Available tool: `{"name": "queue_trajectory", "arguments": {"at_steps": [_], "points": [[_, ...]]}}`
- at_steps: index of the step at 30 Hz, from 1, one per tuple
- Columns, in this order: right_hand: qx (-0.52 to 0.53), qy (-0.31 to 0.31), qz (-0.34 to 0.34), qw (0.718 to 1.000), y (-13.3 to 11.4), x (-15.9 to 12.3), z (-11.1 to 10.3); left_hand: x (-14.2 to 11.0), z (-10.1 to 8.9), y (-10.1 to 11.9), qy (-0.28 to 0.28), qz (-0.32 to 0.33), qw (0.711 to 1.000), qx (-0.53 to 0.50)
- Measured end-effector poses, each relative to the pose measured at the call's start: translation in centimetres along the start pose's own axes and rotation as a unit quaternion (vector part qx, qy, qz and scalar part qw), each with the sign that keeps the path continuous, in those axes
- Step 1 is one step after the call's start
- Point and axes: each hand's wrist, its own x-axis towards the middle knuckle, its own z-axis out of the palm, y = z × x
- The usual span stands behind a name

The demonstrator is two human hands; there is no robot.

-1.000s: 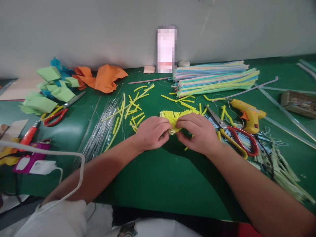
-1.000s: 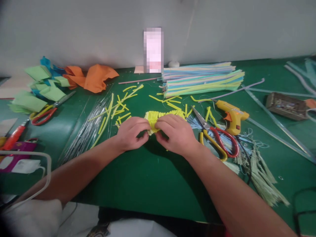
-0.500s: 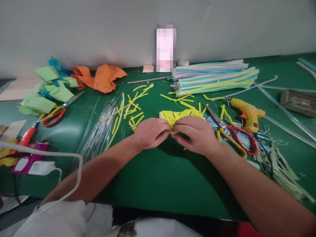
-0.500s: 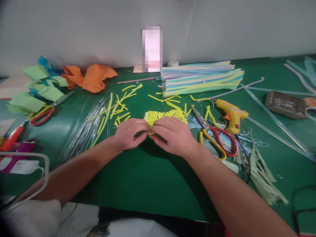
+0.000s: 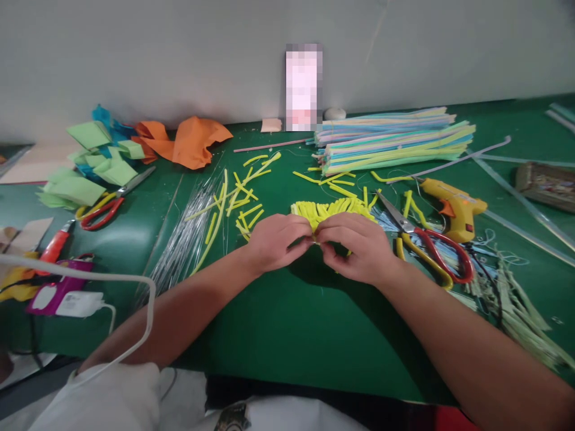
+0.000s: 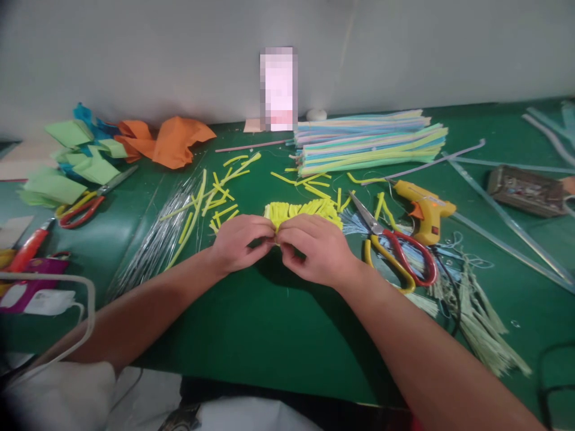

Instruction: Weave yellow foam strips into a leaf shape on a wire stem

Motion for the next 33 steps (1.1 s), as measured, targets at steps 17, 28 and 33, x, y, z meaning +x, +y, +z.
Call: {"name": "queue_trajectory", "arguments": {"at_steps": [17,28,33], "points": [[0.064,-0.024,0.037,0.997,0.3,0.1,-0.5,0.3,-1.1,-0.5,0.013,-0.020,0.997,0.079],[0.012,0.053,0.016,0.998,0.3,0.5,-0.8,1.0,-0.6,4.1,0.087,-0.538,0.692,-0.473],[0.004,0.027,0.001,1.000,0.2,0.2,0.0,2.0,-0.1,2.8,0.137,-0.619,0.566,-0.527]]}}
